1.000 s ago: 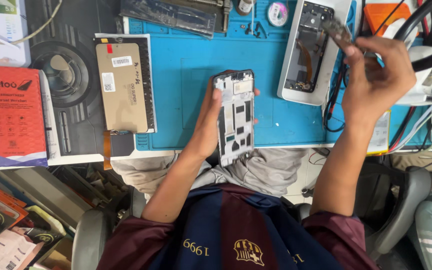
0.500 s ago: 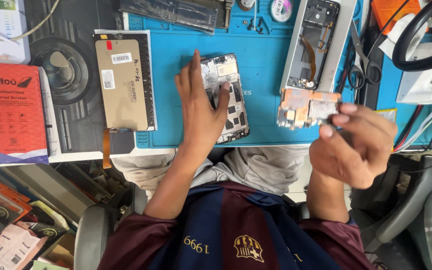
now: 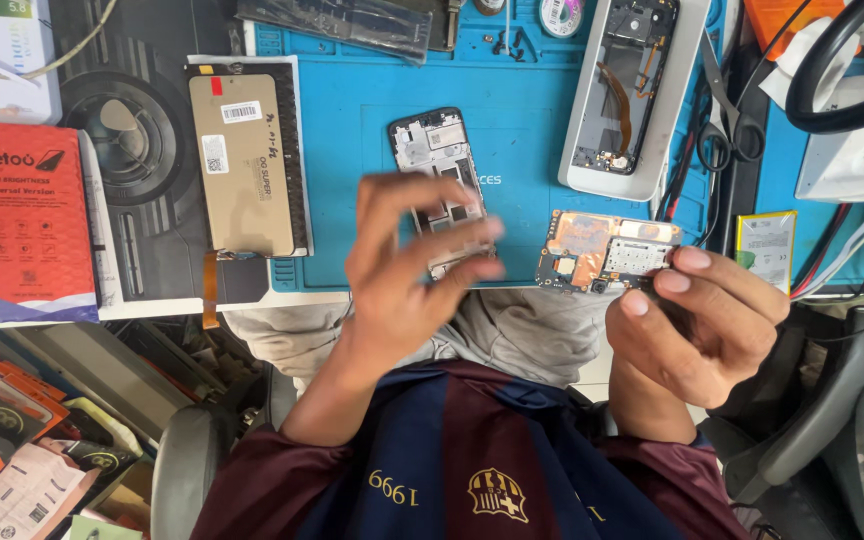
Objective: The person disassembles a smartphone, lifting out the motherboard and separating the mid-frame from the housing. They use tweezers to work on the frame, wipe components with a tissue, then align the motherboard into a new white housing and press it into place.
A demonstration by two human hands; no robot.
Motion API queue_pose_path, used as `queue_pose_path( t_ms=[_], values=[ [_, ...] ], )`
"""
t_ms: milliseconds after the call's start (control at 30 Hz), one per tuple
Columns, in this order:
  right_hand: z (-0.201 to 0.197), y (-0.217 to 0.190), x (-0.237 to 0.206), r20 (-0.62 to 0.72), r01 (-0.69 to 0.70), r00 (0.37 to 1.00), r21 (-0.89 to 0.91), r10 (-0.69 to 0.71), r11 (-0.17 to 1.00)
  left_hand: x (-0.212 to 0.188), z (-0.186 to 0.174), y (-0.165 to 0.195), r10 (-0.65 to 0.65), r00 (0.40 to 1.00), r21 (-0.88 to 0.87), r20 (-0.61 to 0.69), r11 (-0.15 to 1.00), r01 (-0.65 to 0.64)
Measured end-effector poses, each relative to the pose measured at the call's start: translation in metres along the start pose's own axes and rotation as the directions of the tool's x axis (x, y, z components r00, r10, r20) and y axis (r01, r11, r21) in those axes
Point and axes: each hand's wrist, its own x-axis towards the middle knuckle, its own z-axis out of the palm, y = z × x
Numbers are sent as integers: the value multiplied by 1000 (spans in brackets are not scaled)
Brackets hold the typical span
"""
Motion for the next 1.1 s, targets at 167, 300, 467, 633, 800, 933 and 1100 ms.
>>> queue_pose_path(
  t_ms=[167,300,467,633,800,933,1100],
  values=[
    [-1,-5,0,32,-45,998,3,45,999,9,-8,23,189,978,158,89,967,-201],
    [1,-12,-2,19,-75,997,6,75,997,12,-7,24,223,969,200,102,950,-240],
    [-1,-15,-1,38,-96,995,12,96,995,8,-6,24,231,968,188,98,951,-246],
    [-2,-18,-1,44,-104,994,10,103,995,7,-5,25,220,971,176,94,956,-234],
    [-4,-17,-2,64,-95,993,3,94,995,7,-4,24,207,976,145,66,966,-215],
    [-7,-16,-5,89,-78,993,-22,80,997,7,-5,24,200,975,135,98,968,-212],
    [-7,-14,-10,54,-59,997,-27,60,998,8,-7,24,191,974,115,121,972,-205]
  ],
)
